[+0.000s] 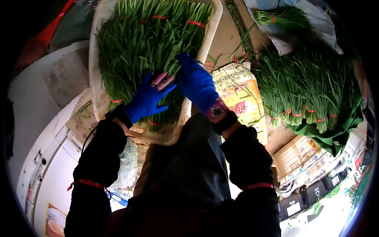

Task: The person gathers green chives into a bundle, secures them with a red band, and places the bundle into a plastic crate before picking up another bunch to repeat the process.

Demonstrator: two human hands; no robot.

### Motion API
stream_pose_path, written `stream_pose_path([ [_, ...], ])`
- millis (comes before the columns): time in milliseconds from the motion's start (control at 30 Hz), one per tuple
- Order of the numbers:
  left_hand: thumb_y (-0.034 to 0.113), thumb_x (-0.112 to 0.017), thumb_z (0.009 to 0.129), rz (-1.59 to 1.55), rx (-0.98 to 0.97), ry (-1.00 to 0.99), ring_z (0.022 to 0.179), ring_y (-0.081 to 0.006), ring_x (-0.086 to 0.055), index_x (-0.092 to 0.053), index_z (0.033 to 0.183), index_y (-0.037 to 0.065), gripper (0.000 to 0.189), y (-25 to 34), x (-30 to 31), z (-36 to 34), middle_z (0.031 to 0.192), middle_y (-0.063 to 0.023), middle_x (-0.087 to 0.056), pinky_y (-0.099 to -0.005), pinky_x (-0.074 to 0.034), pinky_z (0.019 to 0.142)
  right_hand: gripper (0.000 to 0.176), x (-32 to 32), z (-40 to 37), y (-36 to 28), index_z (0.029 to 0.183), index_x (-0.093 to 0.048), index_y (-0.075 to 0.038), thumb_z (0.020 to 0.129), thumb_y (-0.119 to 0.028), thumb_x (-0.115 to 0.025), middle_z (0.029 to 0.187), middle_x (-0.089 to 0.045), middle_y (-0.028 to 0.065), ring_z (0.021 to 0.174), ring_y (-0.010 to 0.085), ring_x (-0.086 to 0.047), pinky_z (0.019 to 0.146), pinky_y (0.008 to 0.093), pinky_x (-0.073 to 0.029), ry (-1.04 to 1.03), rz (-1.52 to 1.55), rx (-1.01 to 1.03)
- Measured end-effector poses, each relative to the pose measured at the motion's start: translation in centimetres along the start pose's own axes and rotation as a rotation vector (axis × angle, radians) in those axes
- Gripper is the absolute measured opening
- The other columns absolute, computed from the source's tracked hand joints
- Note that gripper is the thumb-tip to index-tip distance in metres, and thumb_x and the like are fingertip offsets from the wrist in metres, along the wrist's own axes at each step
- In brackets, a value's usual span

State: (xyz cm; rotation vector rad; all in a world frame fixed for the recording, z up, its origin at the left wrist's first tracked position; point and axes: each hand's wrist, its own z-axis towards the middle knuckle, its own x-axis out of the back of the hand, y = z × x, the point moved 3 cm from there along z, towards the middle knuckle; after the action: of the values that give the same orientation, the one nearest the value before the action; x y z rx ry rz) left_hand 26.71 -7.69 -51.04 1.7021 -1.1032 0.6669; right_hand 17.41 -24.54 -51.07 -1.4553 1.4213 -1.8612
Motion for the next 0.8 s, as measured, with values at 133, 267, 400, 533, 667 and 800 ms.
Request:
stream_pose_path([
  [133,0.034,-0.068,0.077,-0.04,0.054,0.02,0.138,-0.0268,-0.027,-0.038,0.139,0.012,0.072,2.9,3.7,-4.0,0.148,-0.007,-0.031,-0.0501,-0.024,0.109,0.031,6.7,-7.9,1.1,0.117,-0.059,-0.008,0.087,-0.014,-0.056,0.111,-0.063,0.0153,0.101,0.0306,-0.061,0.086,0.0369,-0.049,-0.199,-0.023,-0.263],
  [267,0.028,-0.068,0.078,-0.18,0.255,0.14,0.125,-0.032,-0.042,-0.044,0.133,0.008,0.064,5.4,6.2,-9.4,0.137,-0.0134,-0.043,-0.0444,-0.037,0.1,0.026,10.7,-19.5,4.1,0.109,-0.063,-0.006,0.087,-0.018,-0.055,0.098,-0.066,0.0149,0.093,0.031,-0.063,0.082,0.0384,-0.051,-0.301,-0.173,-0.356],
  [400,0.023,-0.07,0.078,-0.347,0.245,0.28,0.111,-0.0359,-0.054,-0.051,0.125,0.002,0.055,7.6,5.3,-15.0,0.122,-0.0189,-0.056,-0.0436,-0.043,0.093,0.032,13.4,-31.8,5.0,0.105,-0.066,-0.011,0.087,-0.034,-0.053,0.098,-0.068,0.0124,0.093,0.0319,-0.063,0.082,0.0399,-0.051,-0.283,-0.293,-0.605],
  [533,0.028,-0.069,0.081,-0.478,0.311,0.171,0.107,-0.0313,-0.058,-0.052,0.125,0.004,0.053,9.5,3.2,-19.8,0.12,-0.0168,-0.058,-0.0384,-0.047,0.089,0.03,14.0,-40.3,2.3,0.099,-0.067,-0.009,0.086,-0.032,-0.053,0.096,-0.067,0.0137,0.091,0.0333,-0.062,0.079,0.0414,-0.05,-0.139,-0.12,-0.743],
  [667,0.032,-0.067,0.082,-0.423,0.298,0.076,0.099,-0.0293,-0.061,-0.054,0.123,0.006,0.05,13.8,4.2,-22.7,0.115,-0.0151,-0.061,-0.0376,-0.049,0.083,0.028,12.6,-49.6,0.2,0.095,-0.067,-0.008,0.087,-0.029,-0.052,0.092,-0.067,0.0147,0.086,0.0345,-0.062,0.075,0.0441,-0.05,-0.03,-0.142,-0.692],
  [800,0.036,-0.066,0.083,-0.534,0.309,-0.009,0.106,-0.0295,-0.059,-0.054,0.124,0.005,0.052,14.8,1.7,-24.8,0.118,-0.0156,-0.06,-0.0379,-0.047,0.089,0.028,10.7,-57.0,0.6,0.092,-0.067,-0.008,0.086,-0.03,-0.051,0.091,-0.066,0.0157,0.086,0.0359,-0.062,0.075,0.0449,-0.049,-0.058,-0.167,-0.655],
])
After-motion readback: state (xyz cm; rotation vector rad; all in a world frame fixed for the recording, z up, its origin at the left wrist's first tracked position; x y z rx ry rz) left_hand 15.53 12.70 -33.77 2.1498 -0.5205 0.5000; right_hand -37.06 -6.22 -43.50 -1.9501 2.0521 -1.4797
